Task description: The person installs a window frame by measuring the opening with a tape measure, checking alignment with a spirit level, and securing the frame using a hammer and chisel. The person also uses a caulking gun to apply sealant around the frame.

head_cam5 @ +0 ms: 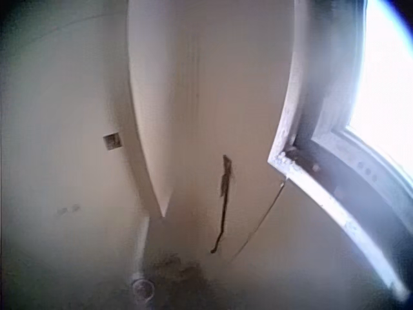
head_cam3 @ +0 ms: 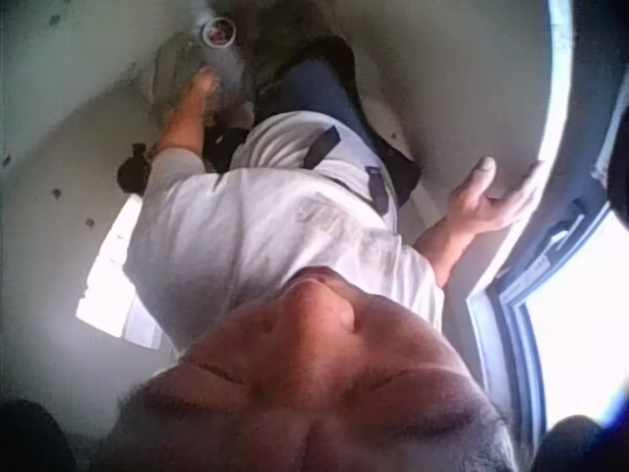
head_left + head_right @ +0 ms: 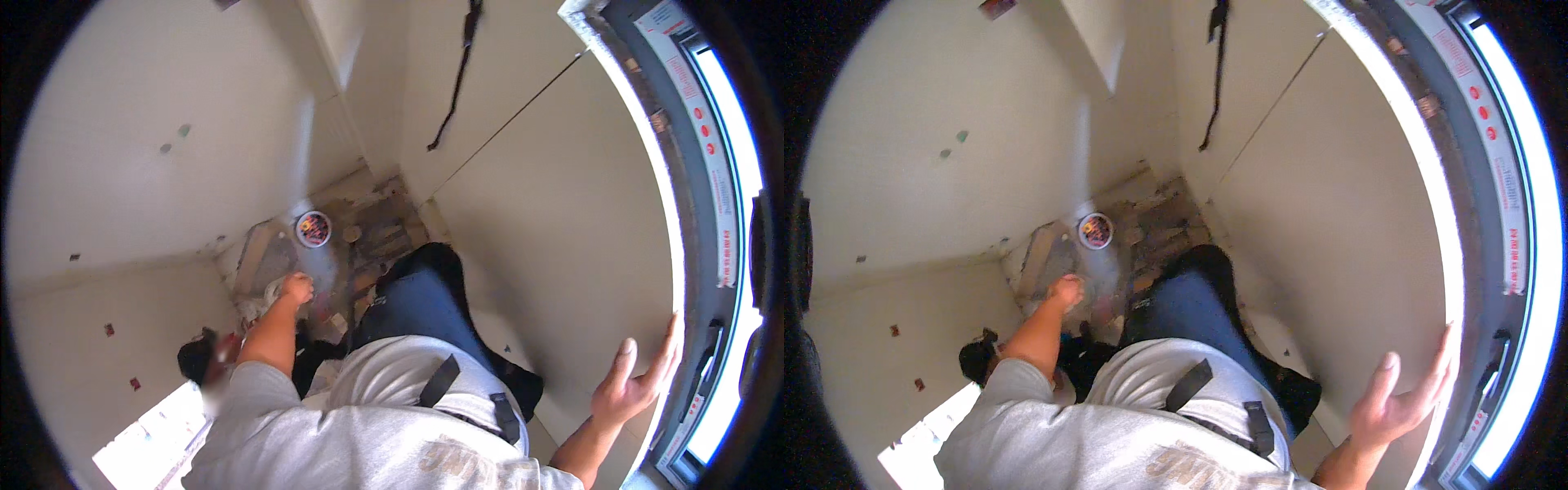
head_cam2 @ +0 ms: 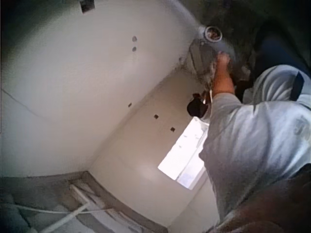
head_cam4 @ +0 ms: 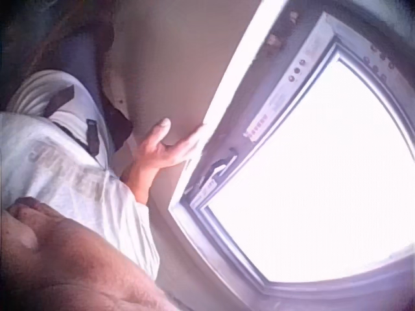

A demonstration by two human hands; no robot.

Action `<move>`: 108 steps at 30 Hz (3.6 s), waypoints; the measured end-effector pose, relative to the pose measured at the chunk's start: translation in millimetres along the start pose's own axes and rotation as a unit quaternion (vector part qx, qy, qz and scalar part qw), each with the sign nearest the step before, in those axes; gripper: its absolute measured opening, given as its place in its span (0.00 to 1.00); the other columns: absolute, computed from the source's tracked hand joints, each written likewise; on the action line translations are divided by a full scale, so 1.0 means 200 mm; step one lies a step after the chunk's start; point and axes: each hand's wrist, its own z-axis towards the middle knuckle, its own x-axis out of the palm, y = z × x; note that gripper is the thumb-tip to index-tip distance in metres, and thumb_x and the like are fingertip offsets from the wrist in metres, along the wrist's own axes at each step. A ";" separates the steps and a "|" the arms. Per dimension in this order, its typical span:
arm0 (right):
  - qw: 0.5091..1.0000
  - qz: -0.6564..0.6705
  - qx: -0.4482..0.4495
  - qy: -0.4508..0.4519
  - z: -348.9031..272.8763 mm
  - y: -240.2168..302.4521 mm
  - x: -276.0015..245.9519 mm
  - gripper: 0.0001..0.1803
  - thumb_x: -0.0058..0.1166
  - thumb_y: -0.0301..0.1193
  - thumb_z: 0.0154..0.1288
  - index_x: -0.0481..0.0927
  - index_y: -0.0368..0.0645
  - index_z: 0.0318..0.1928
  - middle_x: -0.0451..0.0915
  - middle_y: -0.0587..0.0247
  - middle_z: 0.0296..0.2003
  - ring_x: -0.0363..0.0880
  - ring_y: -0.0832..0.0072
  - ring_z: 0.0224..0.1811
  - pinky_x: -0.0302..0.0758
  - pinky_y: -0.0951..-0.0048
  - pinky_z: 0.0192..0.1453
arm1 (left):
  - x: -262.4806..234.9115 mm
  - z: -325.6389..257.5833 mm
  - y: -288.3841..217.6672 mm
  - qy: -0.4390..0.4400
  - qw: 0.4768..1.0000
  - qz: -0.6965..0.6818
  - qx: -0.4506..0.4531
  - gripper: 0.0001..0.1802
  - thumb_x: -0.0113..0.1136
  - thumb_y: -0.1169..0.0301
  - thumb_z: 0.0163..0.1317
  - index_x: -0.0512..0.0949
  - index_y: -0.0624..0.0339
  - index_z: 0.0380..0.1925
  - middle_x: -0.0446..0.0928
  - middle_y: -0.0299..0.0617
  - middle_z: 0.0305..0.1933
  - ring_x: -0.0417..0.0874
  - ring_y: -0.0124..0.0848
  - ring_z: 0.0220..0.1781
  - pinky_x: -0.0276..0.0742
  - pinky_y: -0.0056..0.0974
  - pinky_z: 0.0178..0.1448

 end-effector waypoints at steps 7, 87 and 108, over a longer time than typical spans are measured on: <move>0.997 -0.040 -0.042 -0.055 -0.04 -0.04 0.08 0.32 0.61 0.36 0.77 0.74 0.46 0.78 0.76 0.49 0.74 0.74 0.52 0.76 0.73 0.49 0.78 | -0.06 -0.04 0.56 -0.057 0.988 0.125 -0.065 0.16 0.53 0.51 0.75 0.78 0.47 0.35 0.75 0.37 0.30 0.72 0.42 0.25 0.66 0.48 0.27; 0.981 -0.146 -0.018 -0.126 -0.09 -0.31 0.24 0.36 0.58 0.51 0.78 0.73 0.51 0.80 0.75 0.50 0.76 0.70 0.53 0.81 0.64 0.44 0.84 | 0.46 -0.08 -0.07 -0.337 0.848 0.257 0.319 0.44 0.77 0.50 0.62 0.73 0.64 0.72 0.80 0.63 0.69 0.81 0.59 0.71 0.75 0.54 0.75; 0.978 0.001 -0.078 -0.195 -0.09 -0.18 0.17 0.29 0.60 0.40 0.75 0.80 0.45 0.73 0.75 0.46 0.76 0.67 0.51 0.82 0.64 0.45 0.85 | 0.66 -1.03 -0.57 -0.090 0.764 0.234 0.595 0.24 0.72 0.64 0.62 0.81 0.64 0.56 0.85 0.50 0.51 0.86 0.47 0.50 0.82 0.50 0.56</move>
